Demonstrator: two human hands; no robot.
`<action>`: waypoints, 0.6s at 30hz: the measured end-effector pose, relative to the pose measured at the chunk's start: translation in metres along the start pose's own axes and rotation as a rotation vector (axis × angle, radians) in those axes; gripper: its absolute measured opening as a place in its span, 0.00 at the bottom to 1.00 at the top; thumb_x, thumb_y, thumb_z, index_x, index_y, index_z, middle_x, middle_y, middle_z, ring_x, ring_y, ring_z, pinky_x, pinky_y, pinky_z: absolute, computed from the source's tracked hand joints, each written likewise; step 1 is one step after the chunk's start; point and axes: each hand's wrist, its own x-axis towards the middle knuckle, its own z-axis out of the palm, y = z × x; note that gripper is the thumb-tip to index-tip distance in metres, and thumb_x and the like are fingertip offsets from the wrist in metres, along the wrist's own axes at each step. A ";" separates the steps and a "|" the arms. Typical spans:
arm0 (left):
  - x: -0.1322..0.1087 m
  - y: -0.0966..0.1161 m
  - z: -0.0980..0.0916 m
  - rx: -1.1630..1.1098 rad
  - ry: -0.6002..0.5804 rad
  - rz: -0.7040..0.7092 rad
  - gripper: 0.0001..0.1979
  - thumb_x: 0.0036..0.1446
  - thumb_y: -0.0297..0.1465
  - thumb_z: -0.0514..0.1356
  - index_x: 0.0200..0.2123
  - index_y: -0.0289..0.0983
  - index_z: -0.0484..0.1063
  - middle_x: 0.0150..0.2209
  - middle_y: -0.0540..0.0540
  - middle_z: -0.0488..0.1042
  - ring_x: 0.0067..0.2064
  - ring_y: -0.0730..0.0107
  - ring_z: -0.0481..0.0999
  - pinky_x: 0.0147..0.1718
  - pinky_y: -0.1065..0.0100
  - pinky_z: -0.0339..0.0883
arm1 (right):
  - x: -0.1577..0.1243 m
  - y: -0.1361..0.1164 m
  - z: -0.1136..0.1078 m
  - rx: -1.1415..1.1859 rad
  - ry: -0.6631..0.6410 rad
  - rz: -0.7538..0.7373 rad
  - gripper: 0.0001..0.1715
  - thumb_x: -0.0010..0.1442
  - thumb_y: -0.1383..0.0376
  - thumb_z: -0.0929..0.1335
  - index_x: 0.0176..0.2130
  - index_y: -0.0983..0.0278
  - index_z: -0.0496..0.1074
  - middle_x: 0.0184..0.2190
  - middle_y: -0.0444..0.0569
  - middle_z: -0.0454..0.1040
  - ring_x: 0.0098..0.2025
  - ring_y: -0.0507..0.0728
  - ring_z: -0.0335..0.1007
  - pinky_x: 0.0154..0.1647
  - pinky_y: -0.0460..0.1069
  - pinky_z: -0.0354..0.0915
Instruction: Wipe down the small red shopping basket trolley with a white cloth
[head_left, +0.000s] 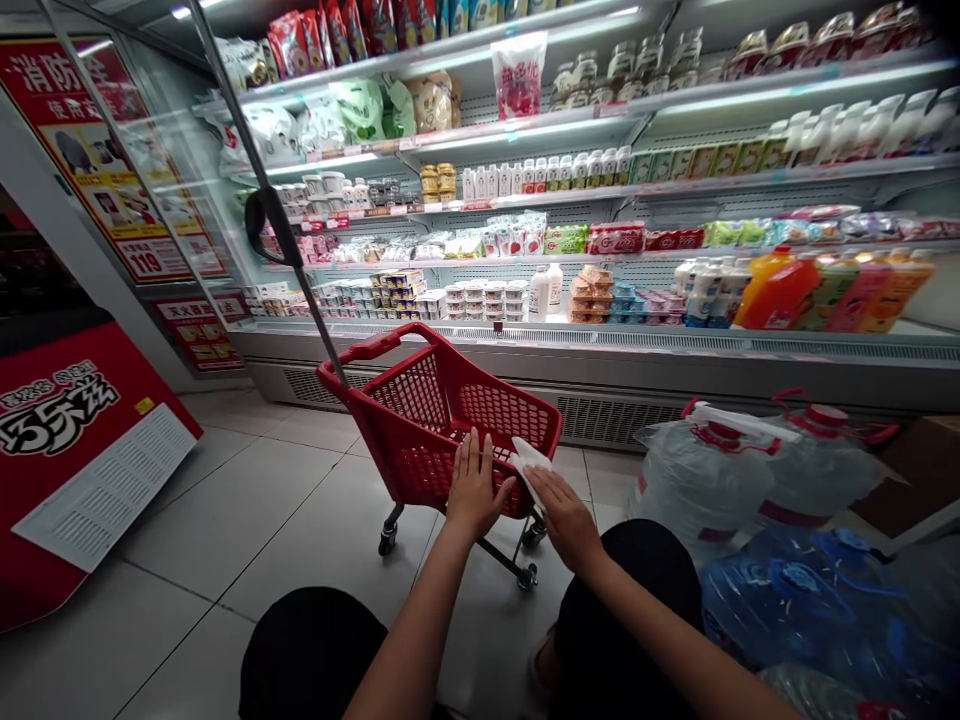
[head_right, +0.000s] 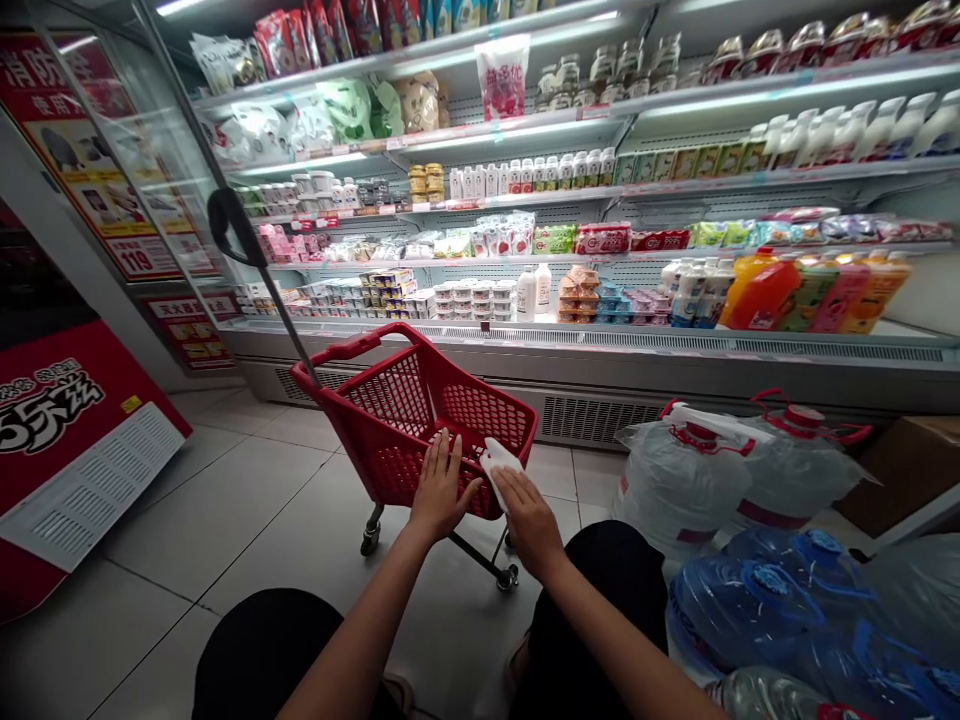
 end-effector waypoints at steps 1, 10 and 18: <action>0.000 0.001 0.000 0.002 -0.002 -0.023 0.42 0.69 0.50 0.53 0.74 0.29 0.47 0.76 0.29 0.41 0.76 0.46 0.41 0.71 0.45 0.48 | -0.002 -0.009 0.001 -0.006 0.001 -0.002 0.49 0.58 0.80 0.57 0.75 0.59 0.49 0.72 0.48 0.59 0.74 0.57 0.52 0.73 0.60 0.57; -0.005 0.010 -0.004 0.089 0.042 -0.157 0.35 0.69 0.51 0.50 0.71 0.37 0.60 0.75 0.33 0.46 0.75 0.36 0.42 0.70 0.35 0.40 | 0.027 0.035 0.007 0.037 -0.080 -0.162 0.47 0.59 0.81 0.57 0.72 0.57 0.57 0.69 0.49 0.65 0.70 0.55 0.60 0.72 0.60 0.59; -0.006 0.000 -0.002 0.117 0.023 -0.153 0.43 0.67 0.54 0.53 0.74 0.34 0.49 0.76 0.32 0.39 0.76 0.39 0.37 0.70 0.35 0.36 | 0.060 0.059 0.010 0.079 -0.095 -0.004 0.25 0.66 0.75 0.59 0.57 0.60 0.72 0.57 0.53 0.76 0.64 0.59 0.67 0.68 0.62 0.64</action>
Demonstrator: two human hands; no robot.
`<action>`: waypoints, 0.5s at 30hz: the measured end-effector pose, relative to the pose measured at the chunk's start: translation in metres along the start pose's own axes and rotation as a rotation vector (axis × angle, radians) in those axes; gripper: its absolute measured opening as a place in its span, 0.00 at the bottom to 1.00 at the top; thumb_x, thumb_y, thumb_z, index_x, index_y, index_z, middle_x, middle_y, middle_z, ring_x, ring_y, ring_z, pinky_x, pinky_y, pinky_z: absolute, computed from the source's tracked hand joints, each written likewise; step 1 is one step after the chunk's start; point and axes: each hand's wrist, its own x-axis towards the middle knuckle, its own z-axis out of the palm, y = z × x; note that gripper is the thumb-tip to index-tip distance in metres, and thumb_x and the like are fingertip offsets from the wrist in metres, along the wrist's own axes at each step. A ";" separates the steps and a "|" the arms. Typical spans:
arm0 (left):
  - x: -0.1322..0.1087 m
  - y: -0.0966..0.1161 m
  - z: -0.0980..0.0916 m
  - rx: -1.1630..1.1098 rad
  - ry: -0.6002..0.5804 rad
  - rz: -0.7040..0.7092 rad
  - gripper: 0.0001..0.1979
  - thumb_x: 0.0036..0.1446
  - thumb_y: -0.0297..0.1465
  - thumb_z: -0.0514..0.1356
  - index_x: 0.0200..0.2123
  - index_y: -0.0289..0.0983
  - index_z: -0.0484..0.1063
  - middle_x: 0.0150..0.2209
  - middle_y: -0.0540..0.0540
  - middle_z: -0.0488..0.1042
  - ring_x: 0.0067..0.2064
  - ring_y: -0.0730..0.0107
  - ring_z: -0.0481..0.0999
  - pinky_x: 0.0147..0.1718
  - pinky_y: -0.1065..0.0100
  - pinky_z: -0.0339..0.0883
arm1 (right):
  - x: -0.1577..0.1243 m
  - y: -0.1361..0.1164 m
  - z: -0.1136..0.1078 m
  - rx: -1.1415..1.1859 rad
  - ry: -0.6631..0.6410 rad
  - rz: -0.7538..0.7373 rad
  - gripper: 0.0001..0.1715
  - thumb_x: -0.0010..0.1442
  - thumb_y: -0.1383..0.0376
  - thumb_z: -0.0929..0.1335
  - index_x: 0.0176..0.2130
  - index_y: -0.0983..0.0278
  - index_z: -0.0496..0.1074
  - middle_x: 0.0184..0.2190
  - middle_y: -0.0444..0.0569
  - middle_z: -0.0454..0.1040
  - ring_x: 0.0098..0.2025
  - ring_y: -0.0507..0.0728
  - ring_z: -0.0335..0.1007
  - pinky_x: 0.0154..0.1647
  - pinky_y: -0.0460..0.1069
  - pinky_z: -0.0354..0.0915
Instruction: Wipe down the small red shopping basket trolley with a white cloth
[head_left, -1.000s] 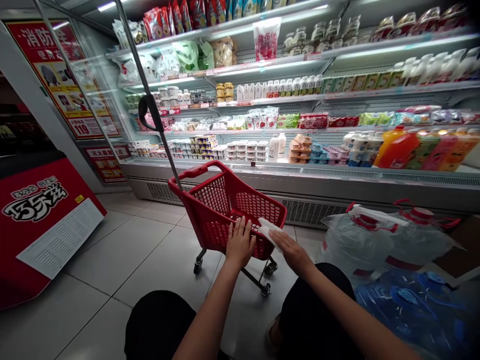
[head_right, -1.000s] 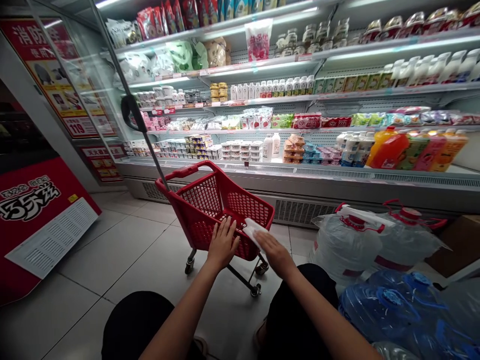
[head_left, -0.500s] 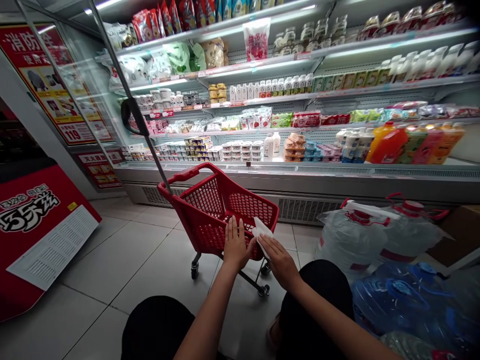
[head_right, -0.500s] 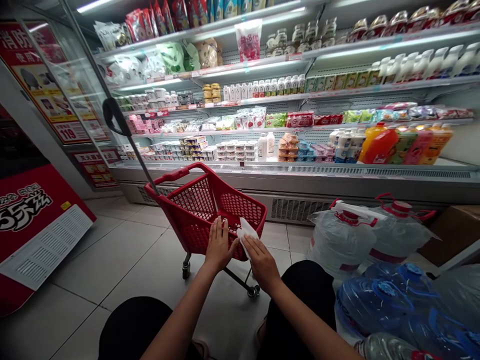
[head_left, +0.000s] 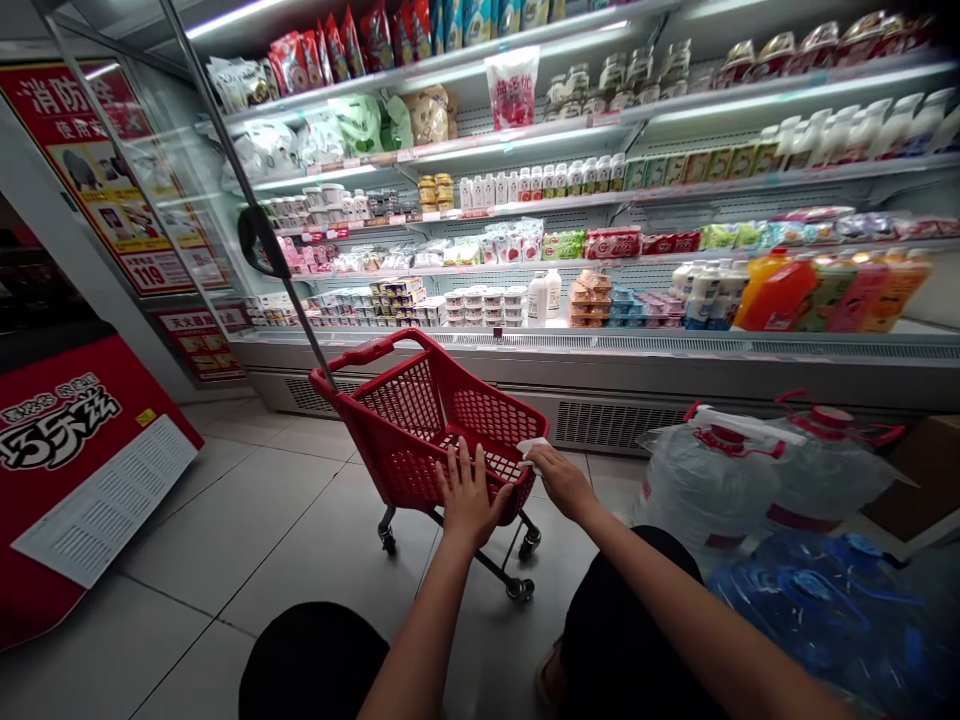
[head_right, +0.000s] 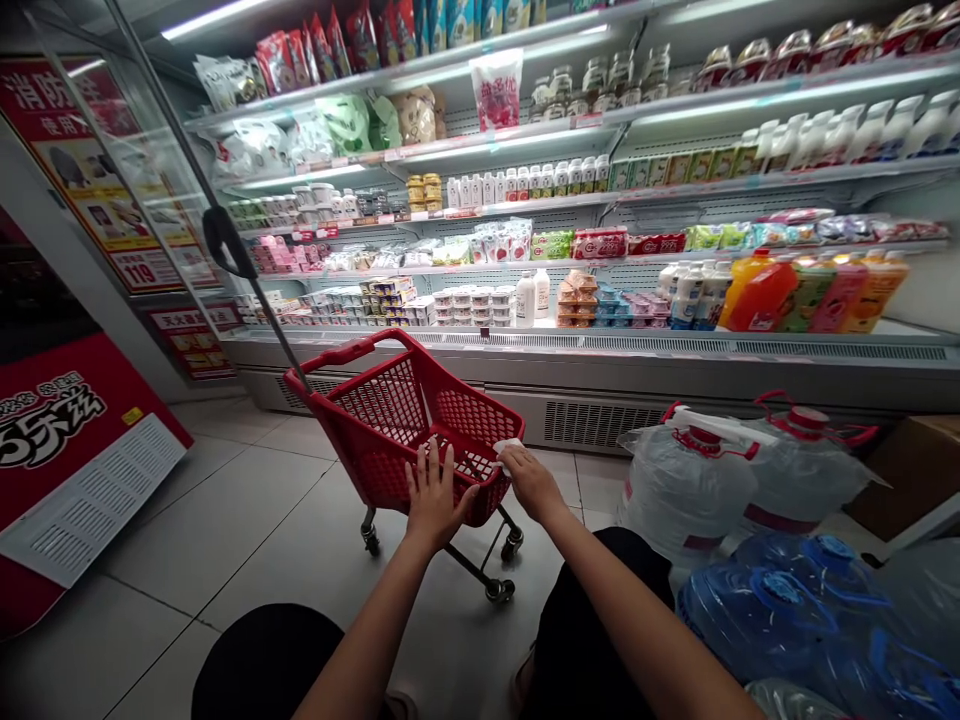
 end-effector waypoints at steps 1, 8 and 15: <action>-0.001 -0.002 -0.001 -0.002 -0.003 0.000 0.44 0.66 0.55 0.53 0.75 0.34 0.48 0.76 0.32 0.38 0.76 0.39 0.36 0.70 0.35 0.36 | -0.002 -0.005 0.002 0.003 0.004 0.003 0.25 0.66 0.75 0.59 0.57 0.60 0.72 0.57 0.53 0.76 0.65 0.60 0.66 0.67 0.62 0.64; 0.001 -0.021 -0.007 -0.028 -0.054 -0.094 0.47 0.66 0.59 0.47 0.75 0.31 0.46 0.76 0.28 0.37 0.76 0.42 0.38 0.69 0.33 0.35 | -0.027 -0.050 0.014 -0.010 0.079 -0.048 0.40 0.61 0.80 0.57 0.68 0.61 0.63 0.63 0.53 0.71 0.69 0.59 0.61 0.70 0.62 0.63; -0.003 -0.001 0.002 -0.063 -0.012 -0.049 0.43 0.69 0.54 0.46 0.75 0.31 0.45 0.75 0.29 0.46 0.76 0.44 0.41 0.71 0.40 0.41 | -0.034 -0.102 0.045 -0.123 0.061 -0.225 0.44 0.63 0.79 0.59 0.74 0.65 0.51 0.69 0.56 0.64 0.73 0.60 0.53 0.70 0.60 0.63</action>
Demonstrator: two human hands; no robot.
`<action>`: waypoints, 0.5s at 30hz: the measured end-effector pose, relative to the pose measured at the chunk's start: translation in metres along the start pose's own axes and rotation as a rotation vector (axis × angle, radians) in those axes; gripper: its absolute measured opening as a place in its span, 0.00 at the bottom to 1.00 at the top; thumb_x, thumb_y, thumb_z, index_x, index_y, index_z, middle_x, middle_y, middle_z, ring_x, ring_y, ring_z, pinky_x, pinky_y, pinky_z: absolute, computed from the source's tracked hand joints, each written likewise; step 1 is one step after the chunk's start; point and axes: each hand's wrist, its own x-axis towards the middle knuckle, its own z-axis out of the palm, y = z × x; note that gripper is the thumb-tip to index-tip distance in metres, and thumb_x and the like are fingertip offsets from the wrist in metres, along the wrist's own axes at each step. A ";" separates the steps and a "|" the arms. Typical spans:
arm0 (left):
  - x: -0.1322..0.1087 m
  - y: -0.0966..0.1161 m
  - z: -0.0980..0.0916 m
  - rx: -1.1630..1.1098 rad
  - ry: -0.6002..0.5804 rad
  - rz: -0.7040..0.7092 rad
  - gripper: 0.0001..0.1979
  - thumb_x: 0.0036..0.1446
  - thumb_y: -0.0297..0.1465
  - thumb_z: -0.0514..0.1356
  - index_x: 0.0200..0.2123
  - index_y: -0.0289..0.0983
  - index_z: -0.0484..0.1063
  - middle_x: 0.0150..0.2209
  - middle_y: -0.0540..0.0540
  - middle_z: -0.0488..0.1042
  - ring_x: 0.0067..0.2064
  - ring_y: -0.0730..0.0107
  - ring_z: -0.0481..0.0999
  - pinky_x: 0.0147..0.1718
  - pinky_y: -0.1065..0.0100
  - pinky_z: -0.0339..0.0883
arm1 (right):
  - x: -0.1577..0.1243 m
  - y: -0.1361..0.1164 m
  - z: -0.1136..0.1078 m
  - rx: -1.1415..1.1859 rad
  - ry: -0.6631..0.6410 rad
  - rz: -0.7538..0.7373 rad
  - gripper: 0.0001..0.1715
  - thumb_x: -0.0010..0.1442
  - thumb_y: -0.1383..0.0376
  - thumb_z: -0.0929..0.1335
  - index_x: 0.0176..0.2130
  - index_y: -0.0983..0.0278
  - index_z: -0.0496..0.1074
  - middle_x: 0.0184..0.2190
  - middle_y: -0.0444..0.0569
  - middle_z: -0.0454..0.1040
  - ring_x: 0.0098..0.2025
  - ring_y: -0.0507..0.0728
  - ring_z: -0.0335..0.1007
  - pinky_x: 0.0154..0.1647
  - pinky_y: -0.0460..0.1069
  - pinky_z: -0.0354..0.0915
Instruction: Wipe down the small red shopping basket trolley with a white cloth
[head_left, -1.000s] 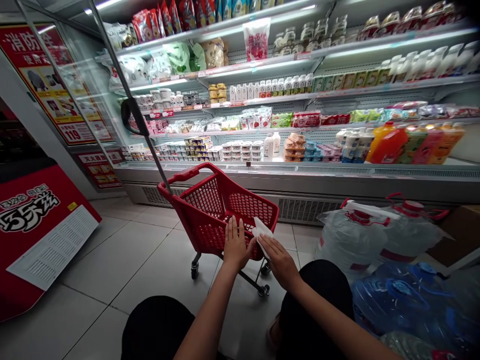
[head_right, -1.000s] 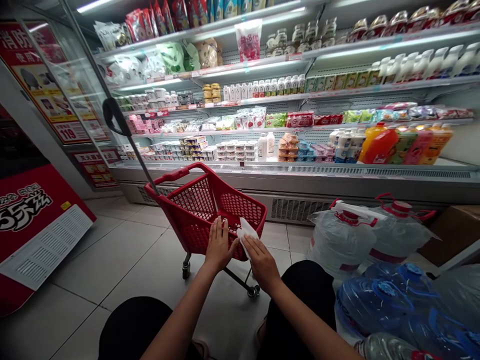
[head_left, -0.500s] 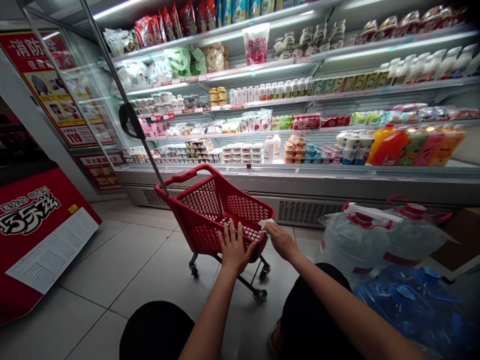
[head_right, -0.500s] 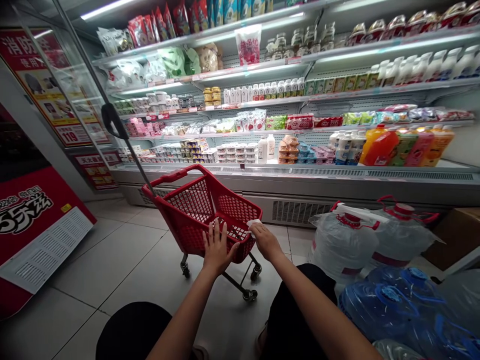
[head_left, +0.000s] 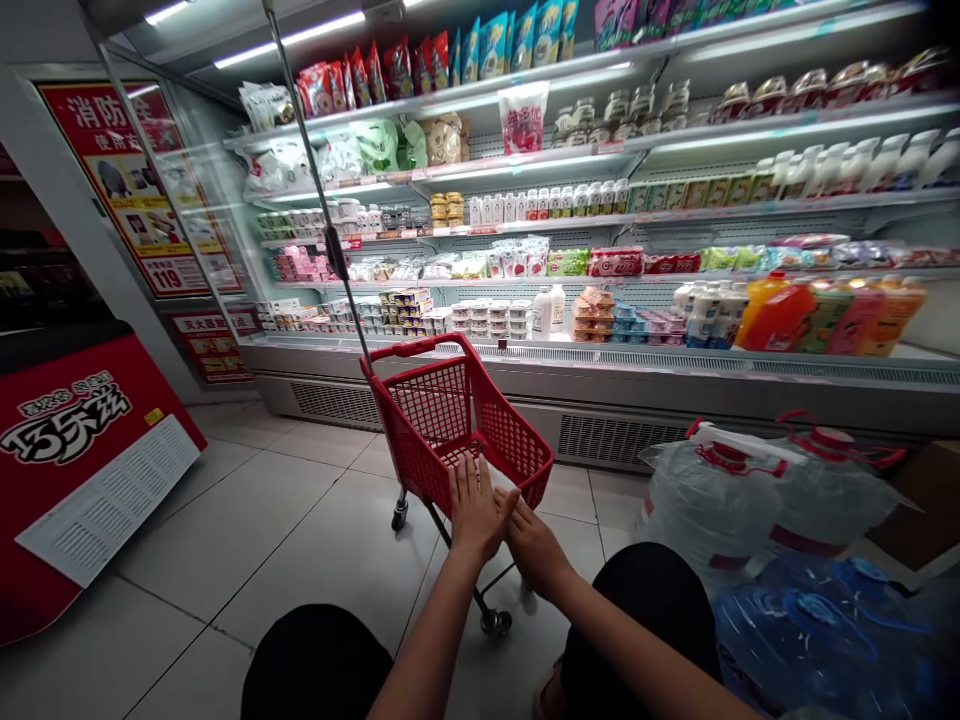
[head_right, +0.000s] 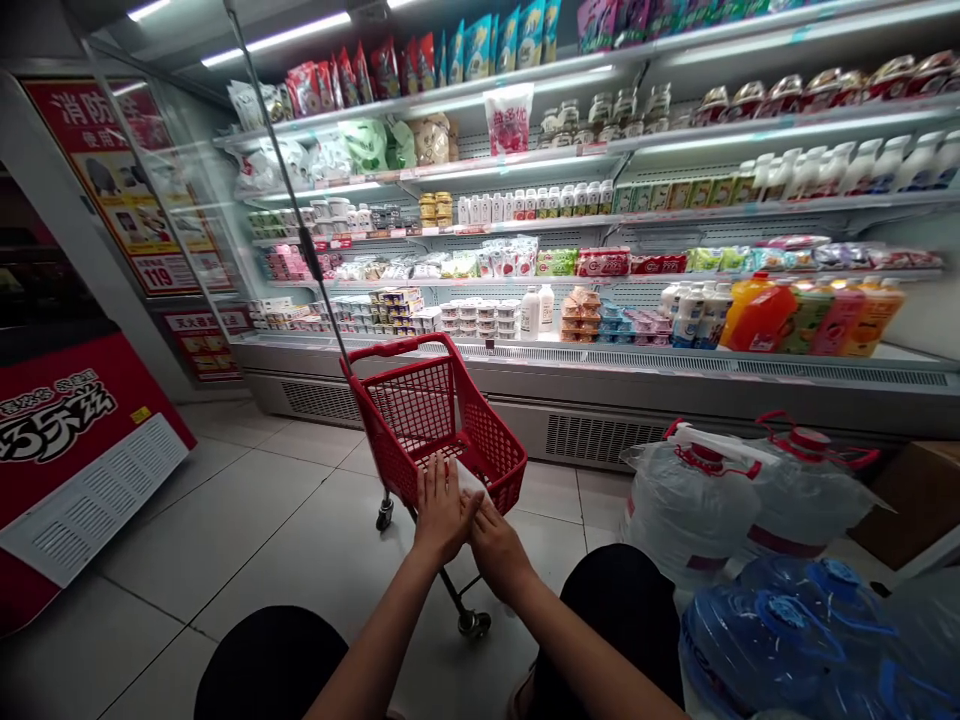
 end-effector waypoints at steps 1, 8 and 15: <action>-0.003 0.000 0.000 0.000 0.005 0.029 0.43 0.69 0.54 0.46 0.75 0.32 0.43 0.75 0.31 0.47 0.76 0.46 0.42 0.71 0.41 0.41 | 0.002 -0.001 0.001 0.002 -0.011 -0.024 0.43 0.63 0.79 0.59 0.74 0.65 0.51 0.69 0.57 0.64 0.73 0.60 0.54 0.70 0.60 0.62; -0.015 -0.024 -0.014 0.046 0.004 0.109 0.39 0.70 0.52 0.47 0.76 0.38 0.42 0.76 0.37 0.47 0.76 0.55 0.45 0.72 0.45 0.42 | -0.016 0.065 -0.024 -0.069 -0.015 0.035 0.46 0.64 0.81 0.56 0.75 0.59 0.44 0.71 0.52 0.61 0.72 0.57 0.56 0.71 0.62 0.61; -0.006 -0.016 -0.009 0.040 -0.063 0.086 0.39 0.69 0.53 0.47 0.73 0.35 0.54 0.75 0.36 0.48 0.76 0.51 0.47 0.73 0.42 0.38 | -0.026 0.063 -0.025 -0.113 0.051 0.213 0.48 0.62 0.80 0.56 0.76 0.58 0.43 0.70 0.51 0.62 0.73 0.59 0.54 0.71 0.62 0.60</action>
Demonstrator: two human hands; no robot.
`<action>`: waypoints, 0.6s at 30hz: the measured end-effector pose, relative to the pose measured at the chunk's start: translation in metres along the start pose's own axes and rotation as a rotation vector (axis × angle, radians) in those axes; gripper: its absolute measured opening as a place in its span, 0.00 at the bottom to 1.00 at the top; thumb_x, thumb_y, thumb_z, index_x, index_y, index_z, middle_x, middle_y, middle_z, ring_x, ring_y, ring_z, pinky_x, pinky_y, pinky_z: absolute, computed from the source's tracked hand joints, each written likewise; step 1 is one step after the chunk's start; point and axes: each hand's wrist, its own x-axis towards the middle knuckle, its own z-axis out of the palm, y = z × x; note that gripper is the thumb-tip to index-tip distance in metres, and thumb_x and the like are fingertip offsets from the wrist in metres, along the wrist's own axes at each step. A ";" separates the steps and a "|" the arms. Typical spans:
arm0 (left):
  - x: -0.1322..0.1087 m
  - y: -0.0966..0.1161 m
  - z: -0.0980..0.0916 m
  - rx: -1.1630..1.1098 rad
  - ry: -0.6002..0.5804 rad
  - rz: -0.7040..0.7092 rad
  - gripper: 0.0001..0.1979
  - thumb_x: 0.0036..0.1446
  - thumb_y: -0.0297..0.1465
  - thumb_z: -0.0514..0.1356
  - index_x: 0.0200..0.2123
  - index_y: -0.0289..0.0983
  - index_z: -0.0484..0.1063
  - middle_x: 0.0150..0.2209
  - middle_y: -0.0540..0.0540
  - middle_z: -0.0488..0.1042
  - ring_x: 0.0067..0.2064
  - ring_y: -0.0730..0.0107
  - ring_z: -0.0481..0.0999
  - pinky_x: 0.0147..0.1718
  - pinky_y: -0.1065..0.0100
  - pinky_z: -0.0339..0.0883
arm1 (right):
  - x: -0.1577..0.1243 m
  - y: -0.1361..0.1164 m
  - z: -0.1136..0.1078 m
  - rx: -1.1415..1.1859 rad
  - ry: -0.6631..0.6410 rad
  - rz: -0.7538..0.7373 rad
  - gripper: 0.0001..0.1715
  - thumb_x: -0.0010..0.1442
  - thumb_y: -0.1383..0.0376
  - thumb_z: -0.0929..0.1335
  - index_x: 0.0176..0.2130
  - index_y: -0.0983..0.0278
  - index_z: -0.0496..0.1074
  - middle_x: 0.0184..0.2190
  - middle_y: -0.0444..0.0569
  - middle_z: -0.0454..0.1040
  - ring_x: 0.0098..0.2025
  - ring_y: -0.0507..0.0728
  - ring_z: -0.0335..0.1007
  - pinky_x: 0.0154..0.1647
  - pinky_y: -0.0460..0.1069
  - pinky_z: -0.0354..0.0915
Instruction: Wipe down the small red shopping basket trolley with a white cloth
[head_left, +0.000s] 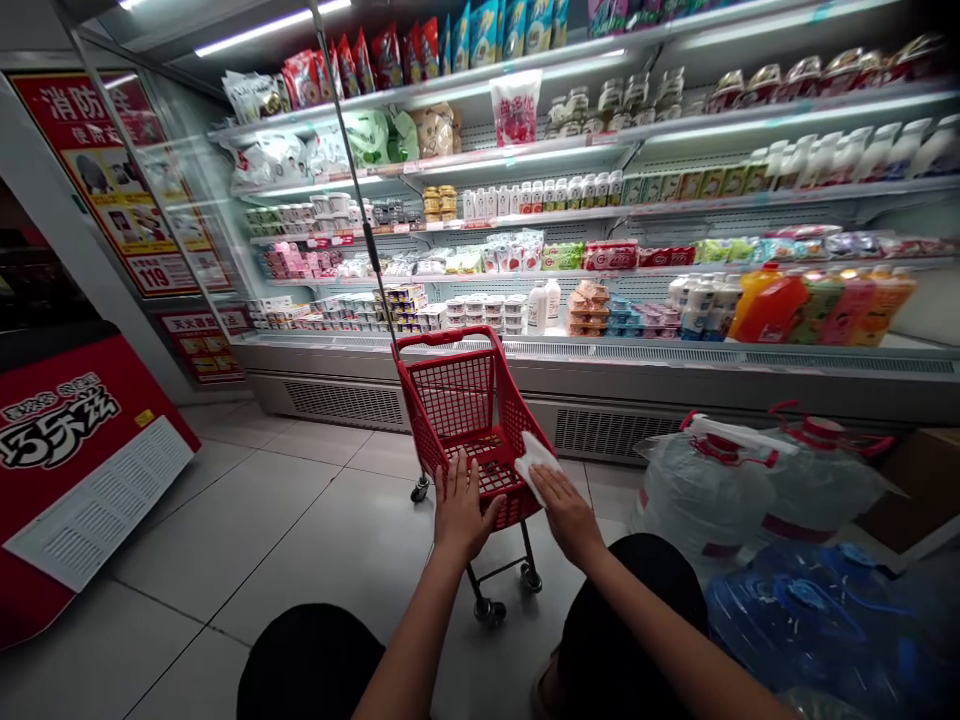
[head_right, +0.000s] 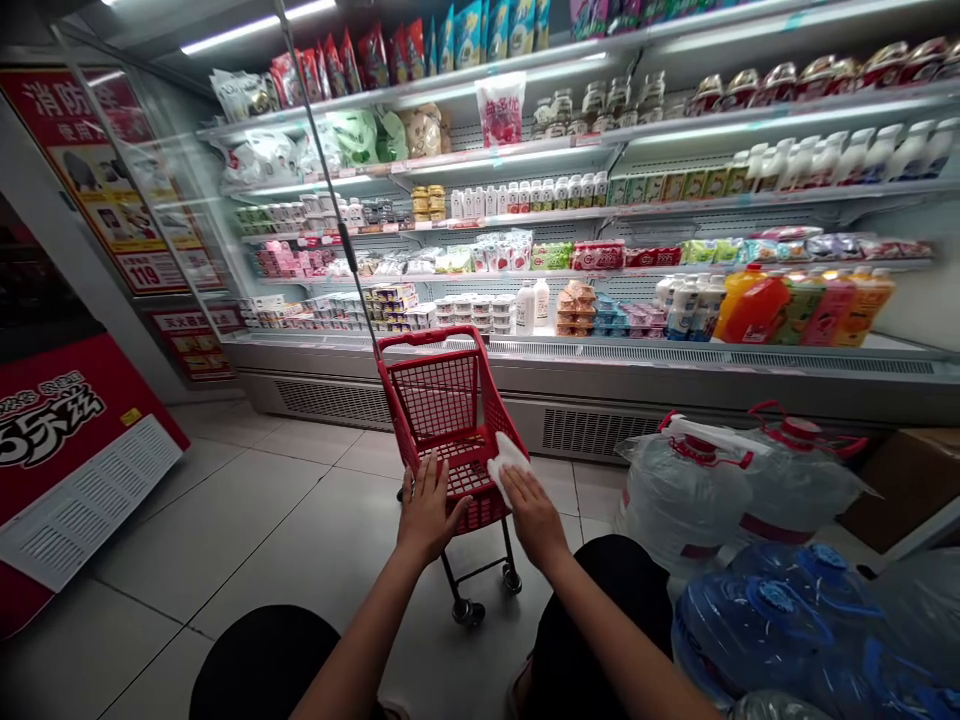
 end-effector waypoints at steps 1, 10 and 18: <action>0.001 0.001 0.001 -0.003 -0.003 0.009 0.39 0.69 0.53 0.47 0.73 0.35 0.54 0.75 0.37 0.48 0.76 0.51 0.46 0.73 0.41 0.38 | 0.002 -0.015 0.004 0.011 -0.002 -0.015 0.47 0.62 0.80 0.56 0.75 0.59 0.44 0.71 0.51 0.61 0.73 0.59 0.54 0.71 0.62 0.61; 0.003 -0.018 -0.005 -0.016 -0.073 0.067 0.37 0.72 0.52 0.42 0.76 0.41 0.41 0.76 0.43 0.46 0.76 0.57 0.47 0.73 0.41 0.33 | 0.011 -0.042 0.002 0.076 -0.055 -0.211 0.42 0.67 0.78 0.58 0.75 0.60 0.48 0.70 0.50 0.62 0.72 0.58 0.56 0.70 0.60 0.62; 0.007 -0.003 -0.004 -0.023 -0.040 0.031 0.40 0.70 0.54 0.42 0.76 0.40 0.36 0.75 0.42 0.49 0.76 0.56 0.48 0.73 0.41 0.34 | -0.015 0.013 -0.015 0.025 0.023 0.027 0.47 0.64 0.80 0.55 0.75 0.55 0.43 0.71 0.46 0.61 0.72 0.58 0.57 0.71 0.62 0.60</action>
